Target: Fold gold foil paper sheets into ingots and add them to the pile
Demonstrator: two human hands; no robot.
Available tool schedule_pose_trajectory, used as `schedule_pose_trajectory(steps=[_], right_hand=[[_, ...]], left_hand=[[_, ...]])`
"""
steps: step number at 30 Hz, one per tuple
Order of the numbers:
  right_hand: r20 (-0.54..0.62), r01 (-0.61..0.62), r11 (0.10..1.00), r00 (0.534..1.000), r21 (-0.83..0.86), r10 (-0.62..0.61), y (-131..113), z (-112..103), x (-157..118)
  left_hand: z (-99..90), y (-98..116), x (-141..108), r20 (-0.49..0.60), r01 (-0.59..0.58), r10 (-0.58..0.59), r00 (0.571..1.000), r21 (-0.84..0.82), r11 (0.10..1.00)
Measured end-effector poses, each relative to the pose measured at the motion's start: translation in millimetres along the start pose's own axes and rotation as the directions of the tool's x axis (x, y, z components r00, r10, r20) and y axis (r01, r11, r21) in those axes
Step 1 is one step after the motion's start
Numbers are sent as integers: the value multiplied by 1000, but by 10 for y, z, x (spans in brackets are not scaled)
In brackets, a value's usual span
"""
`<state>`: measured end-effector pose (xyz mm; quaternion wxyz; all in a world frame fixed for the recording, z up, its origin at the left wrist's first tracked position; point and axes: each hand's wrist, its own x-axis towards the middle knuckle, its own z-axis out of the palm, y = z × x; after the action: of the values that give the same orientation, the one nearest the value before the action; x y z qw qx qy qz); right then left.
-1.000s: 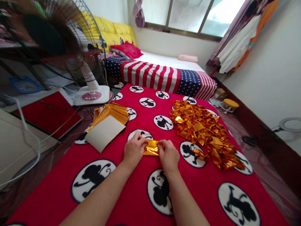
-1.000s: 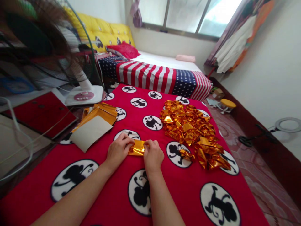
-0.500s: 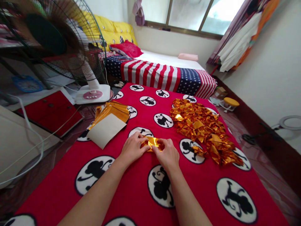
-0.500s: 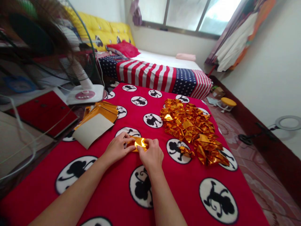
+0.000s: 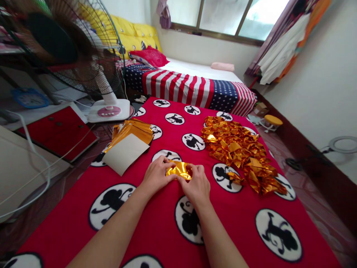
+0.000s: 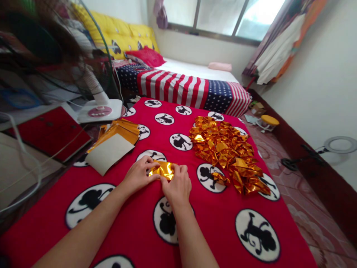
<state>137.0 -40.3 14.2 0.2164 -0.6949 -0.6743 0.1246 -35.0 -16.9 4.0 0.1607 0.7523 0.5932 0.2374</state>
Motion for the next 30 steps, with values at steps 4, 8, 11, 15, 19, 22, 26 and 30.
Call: schedule_pose_trajectory(steps=[4, 8, 11, 15, 19, 22, 26, 30], right_hand=[[20, -3, 1000, 1000, 16, 3, 30, 0, -1], [60, -26, 999, 998, 37, 24, 46, -37, 9], [88, -46, 997, 995, 67, 40, 70, -83, 9], [100, -61, 993, 994, 99, 51, 151, -143, 3], [80, -68, 983, 995, 168, 55, 250, -178, 14], [-139, -7, 968, 989, 249, 43, 196, -164, -18], [-237, 311, 900, 940, 304, -245, -137, -27, -207], [37, 411, 867, 899, 281, -437, -416, 205, -401]], left_hand=[[-1, -5, -1, -6, 6, -6, 1000, -18, 1000], [1, -12, -1, 1, 9, -9, 1000, -24, 1000], [4, -20, 0, 11, 9, -9, 1000, -25, 1000], [6, -27, 1, 12, 5, -4, 1000, -32, 999], [12, -32, 2, 13, 13, -12, 1000, -41, 999], [21, -37, 7, 13, 15, -15, 1000, -40, 999], [17, -26, 15, 14, -3, 3, 1000, -16, 1000], [-3, 7, 5, 14, 24, -24, 1000, -10, 1000]])
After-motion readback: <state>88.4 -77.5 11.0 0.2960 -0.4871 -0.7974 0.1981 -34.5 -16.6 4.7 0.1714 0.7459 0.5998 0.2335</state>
